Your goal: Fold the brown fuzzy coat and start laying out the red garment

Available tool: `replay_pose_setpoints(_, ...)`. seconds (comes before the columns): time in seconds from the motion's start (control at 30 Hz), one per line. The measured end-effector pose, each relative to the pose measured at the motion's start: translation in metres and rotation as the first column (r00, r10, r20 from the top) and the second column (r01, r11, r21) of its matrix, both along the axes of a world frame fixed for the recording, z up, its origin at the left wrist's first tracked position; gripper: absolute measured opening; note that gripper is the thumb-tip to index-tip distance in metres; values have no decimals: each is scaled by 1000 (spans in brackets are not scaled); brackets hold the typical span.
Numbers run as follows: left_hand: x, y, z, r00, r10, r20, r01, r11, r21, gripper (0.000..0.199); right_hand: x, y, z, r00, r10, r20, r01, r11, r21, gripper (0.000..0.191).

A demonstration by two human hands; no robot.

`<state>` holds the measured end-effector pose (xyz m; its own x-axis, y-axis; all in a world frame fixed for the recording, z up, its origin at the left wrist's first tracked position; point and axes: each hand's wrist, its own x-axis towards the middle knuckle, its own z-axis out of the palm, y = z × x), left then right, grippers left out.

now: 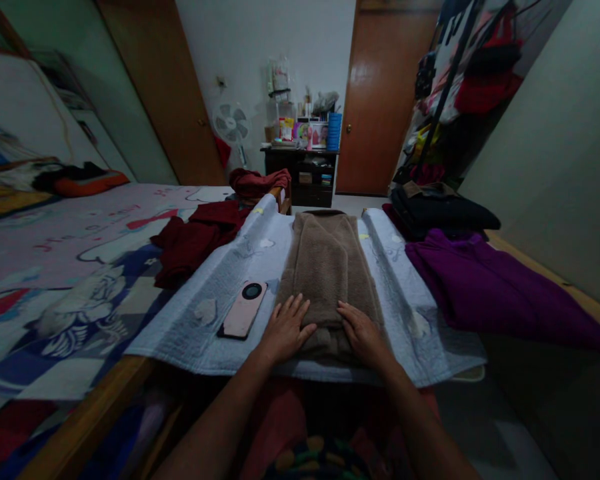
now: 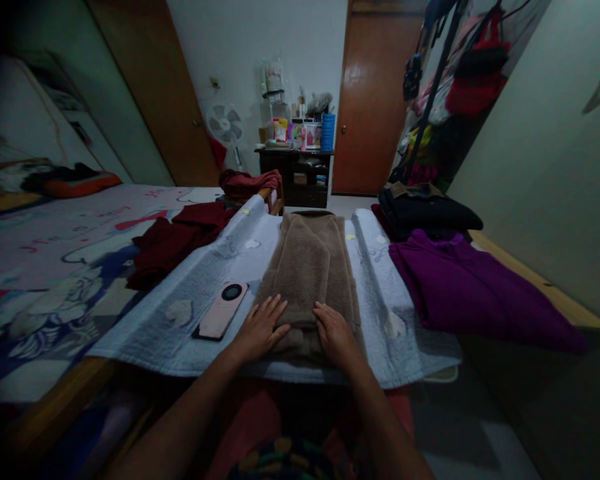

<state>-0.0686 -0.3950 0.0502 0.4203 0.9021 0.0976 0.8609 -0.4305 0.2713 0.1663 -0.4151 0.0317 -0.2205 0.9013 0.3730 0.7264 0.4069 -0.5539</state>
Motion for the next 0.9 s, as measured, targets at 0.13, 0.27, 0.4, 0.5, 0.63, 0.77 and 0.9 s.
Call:
replay_pose_setpoints(0.13, 0, 7, 8, 999, 28, 34, -27, 999, -33, 56, 0, 1, 0, 1000, 8, -15, -8, 1000, -13, 36)
replay_pose_setpoints(0.27, 4, 28, 14, 991, 74, 108, -71, 997, -35, 61, -1, 1, 2, 1000, -4, -13, 4, 1000, -23, 36)
replay_pose_setpoints(0.4, 6, 58, 14, 989, 15, 147, 4, 992, -126, 58, -1, 0, 3, 1000, -3, -18, 3, 999, -32, 37)
replay_pose_setpoints(0.5, 3, 82, 16, 992, -48, 112, 70, 979, -194, 49, 0, 0, 2, 1000, -3, -29, 2, 1000, -29, 37)
replay_pose_setpoints(0.63, 2, 104, 17, 999, -26, 28, 31, 977, -211, 46, 0, 2, -3, 998, 3, -59, -3, 1000, -3, 35)
replay_pose_setpoints(0.77, 12, 105, 10, 994, 106, -5, -105, 980, -166, 59, 1, 2, -7, 996, 1, -94, 1, 1000, 18, 35)
replay_pose_setpoints(0.9, 21, 95, 0, 973, 225, -50, -225, 974, -3, 57, 1, 1, -7, 995, -1, -99, 2, 1000, 10, 35)
